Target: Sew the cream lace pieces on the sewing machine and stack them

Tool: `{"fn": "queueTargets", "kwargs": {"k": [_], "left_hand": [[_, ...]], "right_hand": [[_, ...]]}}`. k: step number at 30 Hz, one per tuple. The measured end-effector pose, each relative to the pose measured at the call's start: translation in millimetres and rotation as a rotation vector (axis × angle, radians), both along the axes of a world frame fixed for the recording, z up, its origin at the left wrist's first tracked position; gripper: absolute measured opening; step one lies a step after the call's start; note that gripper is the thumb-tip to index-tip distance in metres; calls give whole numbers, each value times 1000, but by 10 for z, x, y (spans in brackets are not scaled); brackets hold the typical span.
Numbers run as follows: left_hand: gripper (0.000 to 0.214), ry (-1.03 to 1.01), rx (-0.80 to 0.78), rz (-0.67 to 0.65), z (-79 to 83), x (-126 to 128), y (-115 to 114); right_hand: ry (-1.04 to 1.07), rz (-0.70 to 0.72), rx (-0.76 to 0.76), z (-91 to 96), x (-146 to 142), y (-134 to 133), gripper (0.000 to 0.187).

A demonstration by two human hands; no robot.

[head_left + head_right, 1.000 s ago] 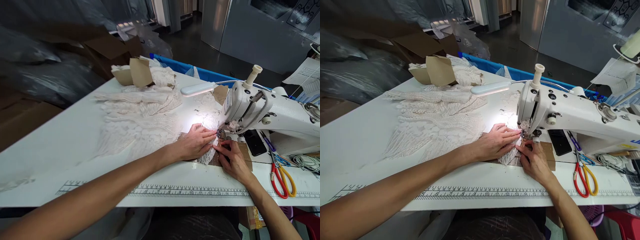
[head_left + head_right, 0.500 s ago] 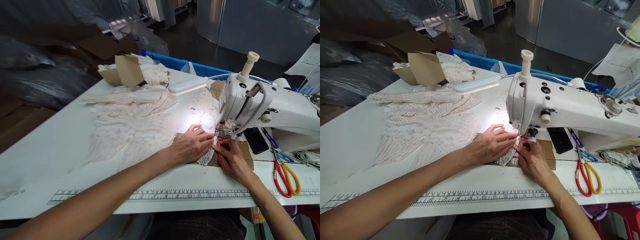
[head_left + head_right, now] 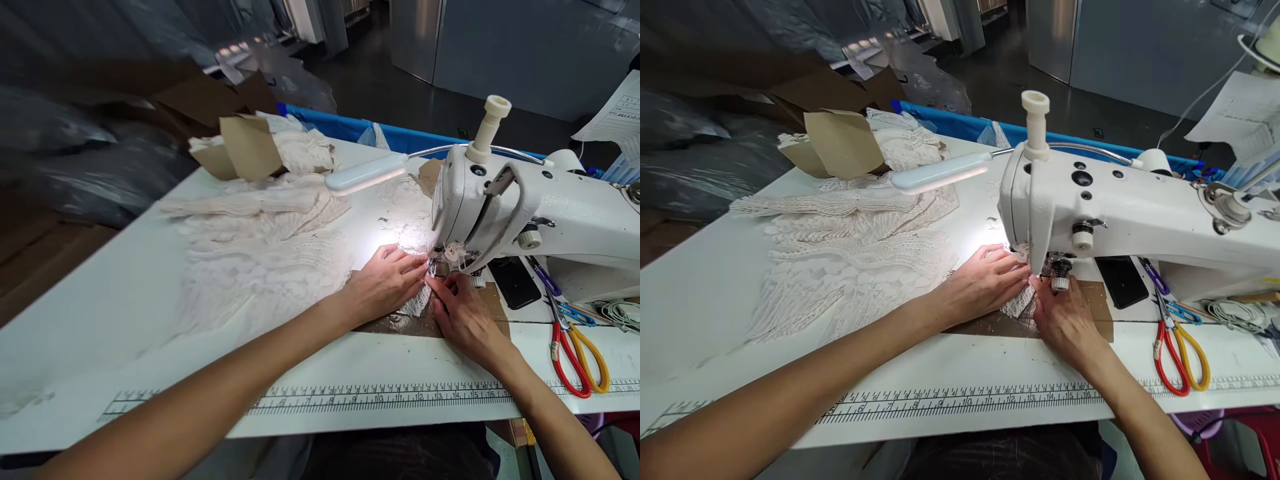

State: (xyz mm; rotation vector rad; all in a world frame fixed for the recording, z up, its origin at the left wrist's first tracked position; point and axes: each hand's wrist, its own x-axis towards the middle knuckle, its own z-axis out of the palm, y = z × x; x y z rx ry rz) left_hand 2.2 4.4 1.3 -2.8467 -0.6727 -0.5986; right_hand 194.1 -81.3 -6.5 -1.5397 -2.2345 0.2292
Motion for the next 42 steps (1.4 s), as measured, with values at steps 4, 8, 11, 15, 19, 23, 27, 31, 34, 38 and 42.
{"fn": "queueTargets", "kwargs": {"k": [4, 8, 11, 15, 19, 23, 27, 31, 34, 38, 42], "left_hand": [[28, -16, 5, 17, -23, 32, -19], [27, -81, 38, 83, -2, 17, -37], [26, -163, 23, 63, 63, -87, -14], [21, -168, -226, -178, 120, -232, 12], [21, -165, -348, -262, 71, -235, 2], [23, -208, -387, -240, 37, -204, 5], [20, -206, -433, -218, 75, -212, 2], [18, -261, -435, -232, 98, -195, -23], [15, -405, -425, -203, 102, -159, -42], [11, -538, -371, -139, 108, -122, -51], [11, -521, -367, -194, 91, -111, -64]], "right_hand": [[27, -4, 21, -52, 7, 4, 41], [96, -47, 39, -77, 80, -28, 41], [180, -85, 2, -44, 138, -61, 38], [219, -98, -18, 3, 156, -82, 30], [235, -107, 16, -12, 133, -88, 31], [250, -115, 18, 4, 123, -101, 31], [301, -27, 47, 67, 86, -116, 22], [242, 118, 67, 66, 29, -128, 26], [127, 135, 71, 37, 14, -136, 26], [130, 146, 58, 38, 30, -141, 24], [149, 122, 8, 65, 26, -139, 34]]}}
